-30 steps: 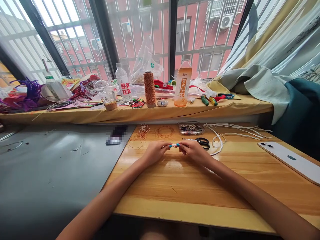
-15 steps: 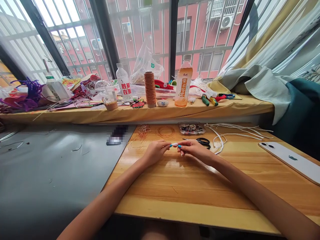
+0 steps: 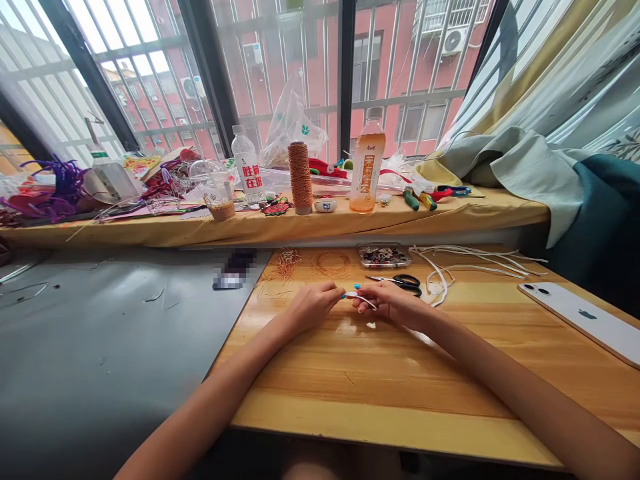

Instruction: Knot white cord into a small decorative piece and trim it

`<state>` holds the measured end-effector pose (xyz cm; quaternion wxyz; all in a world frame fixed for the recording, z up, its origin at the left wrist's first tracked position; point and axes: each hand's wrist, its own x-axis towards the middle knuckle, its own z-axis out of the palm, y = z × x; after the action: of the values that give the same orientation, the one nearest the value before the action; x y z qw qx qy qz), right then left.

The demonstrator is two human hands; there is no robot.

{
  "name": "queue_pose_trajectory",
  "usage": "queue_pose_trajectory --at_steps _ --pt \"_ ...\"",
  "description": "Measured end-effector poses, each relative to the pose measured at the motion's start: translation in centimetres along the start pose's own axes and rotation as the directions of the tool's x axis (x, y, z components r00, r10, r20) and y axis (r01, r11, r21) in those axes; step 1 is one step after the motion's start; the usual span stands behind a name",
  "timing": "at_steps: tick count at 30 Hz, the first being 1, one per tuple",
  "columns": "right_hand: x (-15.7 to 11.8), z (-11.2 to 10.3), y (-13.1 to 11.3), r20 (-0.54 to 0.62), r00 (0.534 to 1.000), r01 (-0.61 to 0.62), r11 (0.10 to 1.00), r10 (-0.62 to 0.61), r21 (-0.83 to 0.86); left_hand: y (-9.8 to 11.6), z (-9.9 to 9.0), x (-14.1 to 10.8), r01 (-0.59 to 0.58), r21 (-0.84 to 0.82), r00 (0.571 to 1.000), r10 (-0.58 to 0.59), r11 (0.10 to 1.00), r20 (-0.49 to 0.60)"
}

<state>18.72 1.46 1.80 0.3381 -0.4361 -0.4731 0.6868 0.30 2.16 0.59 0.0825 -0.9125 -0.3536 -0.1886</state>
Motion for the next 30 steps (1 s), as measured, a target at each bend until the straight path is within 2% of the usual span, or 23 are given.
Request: queue_pose_trajectory --at_steps 4,9,13,18,23,30 --pt "0.5 -0.5 0.7 0.081 0.994 0.072 0.996 -0.068 -0.058 0.1 0.4 -0.1 -0.04 0.017 0.999 0.041 0.999 -0.022" --pt "0.9 -0.9 1.2 0.092 0.994 0.064 0.996 -0.058 -0.064 0.0 0.5 -0.1 -0.07 0.028 0.996 0.071 0.997 -0.055" --pt "1.2 -0.9 1.3 0.105 0.991 0.102 0.985 -0.088 -0.142 -0.2 0.4 -0.2 -0.098 0.052 0.994 0.1 0.994 -0.036" --pt "1.1 -0.6 1.1 0.071 0.992 0.118 0.962 -0.104 -0.246 -0.6 0.5 -0.3 -0.12 0.085 0.993 0.121 0.989 -0.009" --pt "0.7 0.0 0.8 0.086 0.986 0.164 0.924 -0.143 -0.345 -0.8 0.7 -0.4 -0.134 0.101 0.991 0.135 0.986 0.002" --pt "0.6 0.5 0.8 -0.023 0.975 0.18 0.848 -0.22 -0.498 -1.0 1.0 -0.4 -0.147 0.159 0.989 0.144 0.976 0.031"
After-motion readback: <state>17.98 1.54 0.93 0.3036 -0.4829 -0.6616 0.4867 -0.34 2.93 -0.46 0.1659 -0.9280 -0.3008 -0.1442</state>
